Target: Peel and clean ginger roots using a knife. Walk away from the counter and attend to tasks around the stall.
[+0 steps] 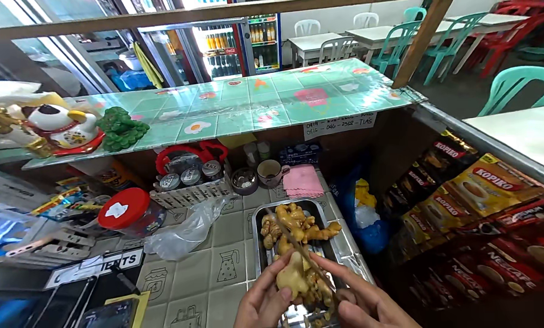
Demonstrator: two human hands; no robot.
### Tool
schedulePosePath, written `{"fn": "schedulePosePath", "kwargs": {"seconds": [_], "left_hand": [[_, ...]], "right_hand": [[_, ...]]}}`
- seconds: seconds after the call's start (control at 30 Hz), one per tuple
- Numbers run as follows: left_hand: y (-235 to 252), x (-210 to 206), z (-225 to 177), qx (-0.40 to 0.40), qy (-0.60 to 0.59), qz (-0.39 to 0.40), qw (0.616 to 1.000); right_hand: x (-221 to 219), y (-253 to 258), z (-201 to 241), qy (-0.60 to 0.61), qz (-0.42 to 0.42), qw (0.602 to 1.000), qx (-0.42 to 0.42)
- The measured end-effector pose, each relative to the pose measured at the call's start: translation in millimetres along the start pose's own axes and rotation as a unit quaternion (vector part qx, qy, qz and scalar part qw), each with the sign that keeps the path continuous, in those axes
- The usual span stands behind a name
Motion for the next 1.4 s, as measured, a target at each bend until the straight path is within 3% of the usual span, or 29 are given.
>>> {"fn": "schedulePosePath", "kwargs": {"seconds": [0.07,0.23,0.43,0.57,0.67,0.77,1.0,1.27,1.4], "left_hand": [[-3,2,1,-0.003,0.001,-0.013,1.000],[4,1,3,-0.039,0.024,0.061,0.997],[2,-1,-5,-0.043,0.025,0.055,0.997],[-7,4,-2,-0.019,-0.002,0.005,1.000],[-13,6,-4,0.006,0.009,-0.051,0.999],[-13,3,-6,-0.001,0.038,-0.004,0.999],[-2,2,-7,-0.114,0.146,0.001,0.983],[-17,2,-11,-0.112,0.141,-0.035,0.983],[-7,-7,-17,-0.131,0.132,0.002,0.983]], "right_hand": [[-3,0,2,-0.079,0.007,0.997,0.004],[-11,1,5,-0.194,0.011,0.981,0.008],[-10,2,3,-0.229,-0.015,0.973,0.016],[-9,2,2,-0.264,-0.051,0.962,0.035],[-6,4,-2,-0.258,-0.049,0.964,0.050],[3,4,-5,-0.234,-0.071,0.969,0.043],[-16,1,-2,-0.234,-0.017,0.972,0.000],[-9,3,1,-0.227,-0.038,0.973,0.016],[-16,1,3,-0.164,-0.006,0.986,0.021]]}}
Point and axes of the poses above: each hand's wrist, its own y-axis towards the middle knuckle, its own x-axis out of the back of the hand, z = x × y, the point moved 7 cm from there along y, towards the middle knuckle
